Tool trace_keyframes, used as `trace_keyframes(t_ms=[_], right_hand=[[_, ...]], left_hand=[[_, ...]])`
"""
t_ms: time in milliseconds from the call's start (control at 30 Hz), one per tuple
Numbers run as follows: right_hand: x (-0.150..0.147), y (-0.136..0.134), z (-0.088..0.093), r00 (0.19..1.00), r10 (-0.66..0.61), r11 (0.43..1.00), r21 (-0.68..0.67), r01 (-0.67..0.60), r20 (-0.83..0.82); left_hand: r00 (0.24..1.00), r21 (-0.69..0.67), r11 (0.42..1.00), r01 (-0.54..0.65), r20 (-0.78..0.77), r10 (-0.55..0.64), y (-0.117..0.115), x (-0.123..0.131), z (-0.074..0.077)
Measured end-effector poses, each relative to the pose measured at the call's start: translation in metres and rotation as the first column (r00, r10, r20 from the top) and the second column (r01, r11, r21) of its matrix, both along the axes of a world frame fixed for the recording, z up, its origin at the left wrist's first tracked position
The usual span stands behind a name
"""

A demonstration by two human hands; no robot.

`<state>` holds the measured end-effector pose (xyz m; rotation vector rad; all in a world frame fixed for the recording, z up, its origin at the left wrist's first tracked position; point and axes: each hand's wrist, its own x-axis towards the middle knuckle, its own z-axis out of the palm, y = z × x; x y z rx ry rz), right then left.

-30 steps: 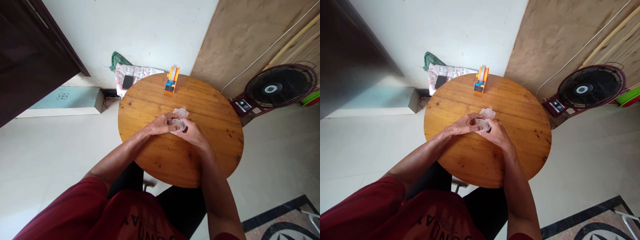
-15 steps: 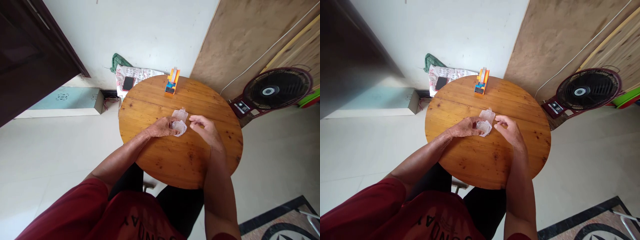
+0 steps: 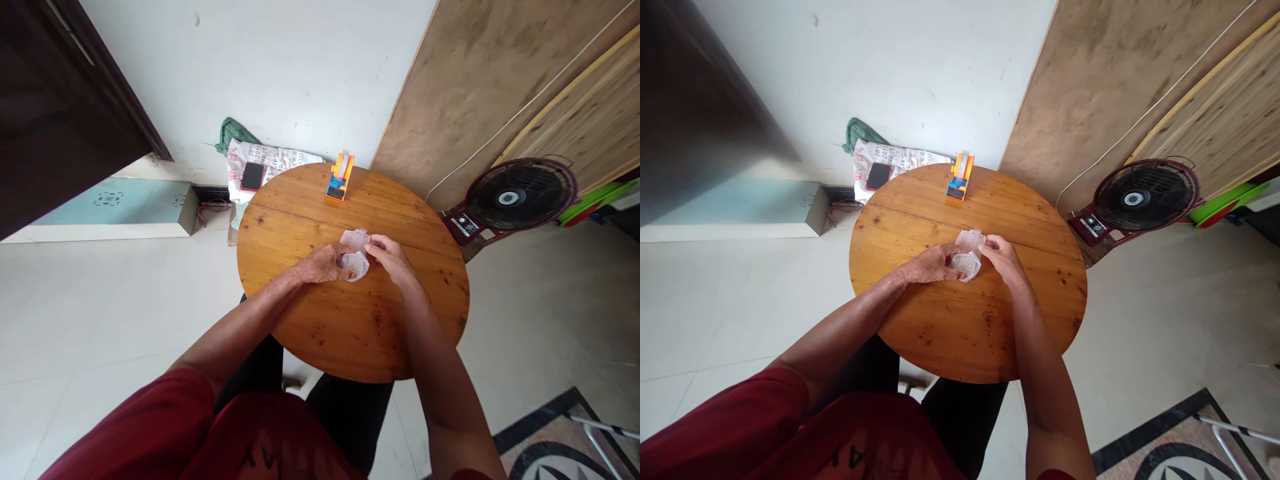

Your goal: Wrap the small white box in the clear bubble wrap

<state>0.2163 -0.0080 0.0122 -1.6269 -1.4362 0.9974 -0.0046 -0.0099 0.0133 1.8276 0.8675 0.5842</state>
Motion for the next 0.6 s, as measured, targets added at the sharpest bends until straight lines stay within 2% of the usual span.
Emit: trace_keyframes(t_ms=[100,200,433,600], right_hand=[[-0.003,0.009,0.008,0.999,0.048,0.995,-0.092,-0.047,0.010],[-0.007,0.015,0.008,0.997,0.068,0.991,-0.113,-0.070,-0.025],[-0.017,0.023,-0.004,0.997,0.045,0.995,-0.080,-0.051,-0.069],[-0.020,0.024,-0.010,0.990,0.059,0.998,-0.023,-0.062,-0.126]], left_hand=[[1.000,-0.007,1.000,0.003,0.005,-0.003,0.000,0.000,0.000],[1.000,-0.032,0.999,0.015,0.007,-0.015,-0.001,-0.001,0.002],[1.000,-0.056,0.998,0.011,-0.005,-0.011,-0.002,-0.003,0.005],[1.000,-0.016,1.000,0.009,0.021,-0.009,-0.002,-0.002,0.005]])
